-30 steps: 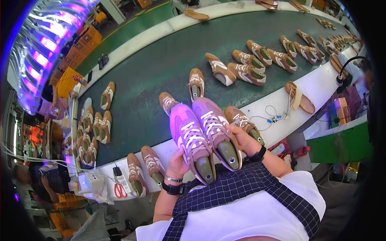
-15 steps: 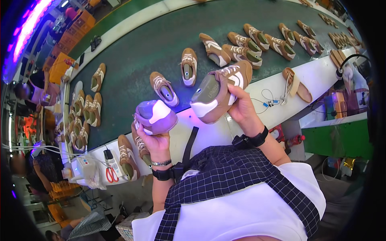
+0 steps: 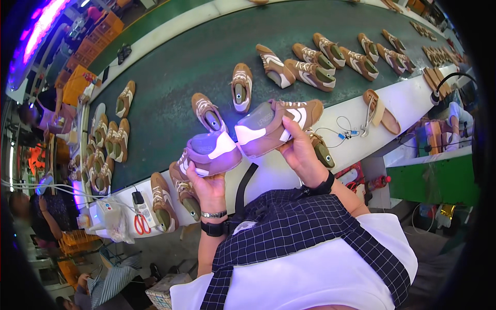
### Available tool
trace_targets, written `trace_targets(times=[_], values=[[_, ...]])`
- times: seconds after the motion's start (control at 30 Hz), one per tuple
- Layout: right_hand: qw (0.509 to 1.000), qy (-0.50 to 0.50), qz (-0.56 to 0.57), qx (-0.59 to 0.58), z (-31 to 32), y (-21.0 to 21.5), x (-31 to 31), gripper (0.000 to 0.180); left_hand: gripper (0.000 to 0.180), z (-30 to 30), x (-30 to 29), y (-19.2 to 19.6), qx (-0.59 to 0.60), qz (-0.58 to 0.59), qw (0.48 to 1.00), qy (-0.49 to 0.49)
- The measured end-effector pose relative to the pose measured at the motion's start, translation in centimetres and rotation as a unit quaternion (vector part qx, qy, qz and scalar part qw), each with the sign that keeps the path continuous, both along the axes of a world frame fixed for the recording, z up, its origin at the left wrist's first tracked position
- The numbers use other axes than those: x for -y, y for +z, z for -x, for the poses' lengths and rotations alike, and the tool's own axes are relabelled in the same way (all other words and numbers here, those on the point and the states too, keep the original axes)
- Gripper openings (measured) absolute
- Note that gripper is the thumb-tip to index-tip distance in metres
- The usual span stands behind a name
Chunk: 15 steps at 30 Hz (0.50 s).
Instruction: The recorder is inspecting and marking shoes on a conveyor belt in a shoe factory.
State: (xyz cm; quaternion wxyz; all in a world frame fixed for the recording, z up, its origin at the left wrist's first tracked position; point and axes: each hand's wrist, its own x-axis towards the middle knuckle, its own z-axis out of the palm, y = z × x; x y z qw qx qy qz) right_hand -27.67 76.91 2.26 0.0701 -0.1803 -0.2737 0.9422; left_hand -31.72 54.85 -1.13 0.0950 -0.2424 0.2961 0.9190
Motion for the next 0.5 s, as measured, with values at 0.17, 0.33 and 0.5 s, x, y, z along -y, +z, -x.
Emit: trace_targets(times=[0.17, 0.33, 0.5], values=[[1.000, -0.007, 0.007, -0.003, 0.10, -0.42, -0.21, 0.045, 0.052, 0.14, -0.48, -0.16, -0.009, 0.014, 1.000, -0.013], [1.000, -0.025, 0.014, 0.006, 0.12, -0.49, -0.30, 0.043, 0.053, 0.26, -0.71, -0.39, -0.004, 0.012, 1.000, -0.025], [1.000, -0.024, 0.012, -0.014, 0.34, -0.22, -0.26, 0.042, 0.053, 0.29, -1.02, -0.26, 0.003, 0.013, 1.000, -0.022]])
